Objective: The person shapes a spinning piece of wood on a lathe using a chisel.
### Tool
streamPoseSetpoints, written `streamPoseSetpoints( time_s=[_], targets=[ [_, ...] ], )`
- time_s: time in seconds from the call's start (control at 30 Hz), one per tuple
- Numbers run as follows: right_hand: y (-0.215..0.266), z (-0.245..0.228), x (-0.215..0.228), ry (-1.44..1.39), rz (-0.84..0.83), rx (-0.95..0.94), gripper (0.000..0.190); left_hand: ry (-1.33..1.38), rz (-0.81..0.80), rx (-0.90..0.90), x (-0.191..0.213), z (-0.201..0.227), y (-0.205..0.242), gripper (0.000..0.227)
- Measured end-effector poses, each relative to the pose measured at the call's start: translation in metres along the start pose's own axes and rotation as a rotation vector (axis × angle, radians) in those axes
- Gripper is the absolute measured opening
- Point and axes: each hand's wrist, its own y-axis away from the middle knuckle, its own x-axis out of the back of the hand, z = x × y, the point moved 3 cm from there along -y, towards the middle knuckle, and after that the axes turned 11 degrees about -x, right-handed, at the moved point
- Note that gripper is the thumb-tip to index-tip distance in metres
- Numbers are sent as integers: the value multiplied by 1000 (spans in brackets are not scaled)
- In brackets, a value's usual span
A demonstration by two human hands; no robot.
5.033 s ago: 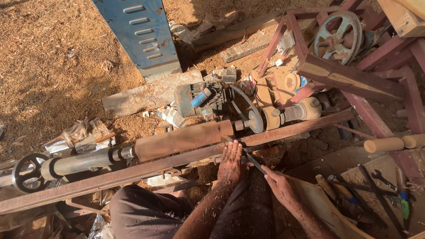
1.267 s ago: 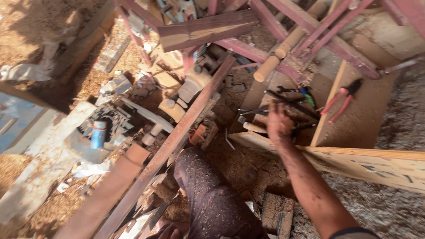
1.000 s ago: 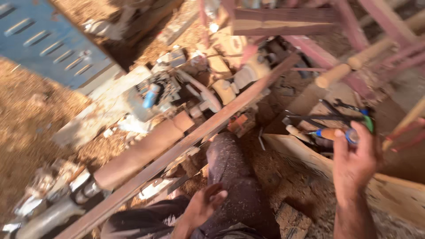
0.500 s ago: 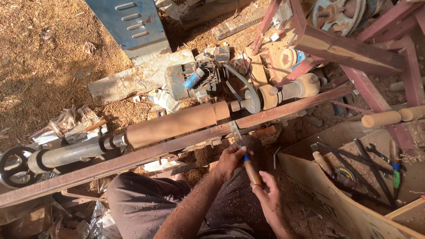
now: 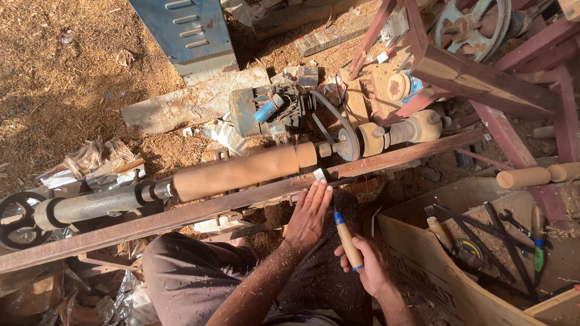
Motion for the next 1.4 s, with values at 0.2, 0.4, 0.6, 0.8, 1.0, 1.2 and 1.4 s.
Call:
streamPoseSetpoints(
  time_s=[0.2,0.4,0.6,0.8,1.0,1.2,1.4],
  targets=[
    [-8,-4,-16,172,119,-14,66,52,-67,-92,-21,-13,-5,65],
    [-20,-11,-29,173,157,74,62,17,3,-121,-26,-29,-11,67],
    [-23,-15,-32,190,170,87,61,25,55,-120,-25,-33,-15,69],
    [-24,-15,-33,201,188,82,61,81,61,-111,-22,-33,-16,74],
    [-23,-15,-32,256,191,106,61,39,102,-109,-28,-33,-16,72],
    [-26,-14,-30,253,208,108,60,92,177,-109,-24,-32,-14,67],
    [-26,-11,-31,256,183,137,59,110,160,-97,-27,-34,-15,65]
  ],
)
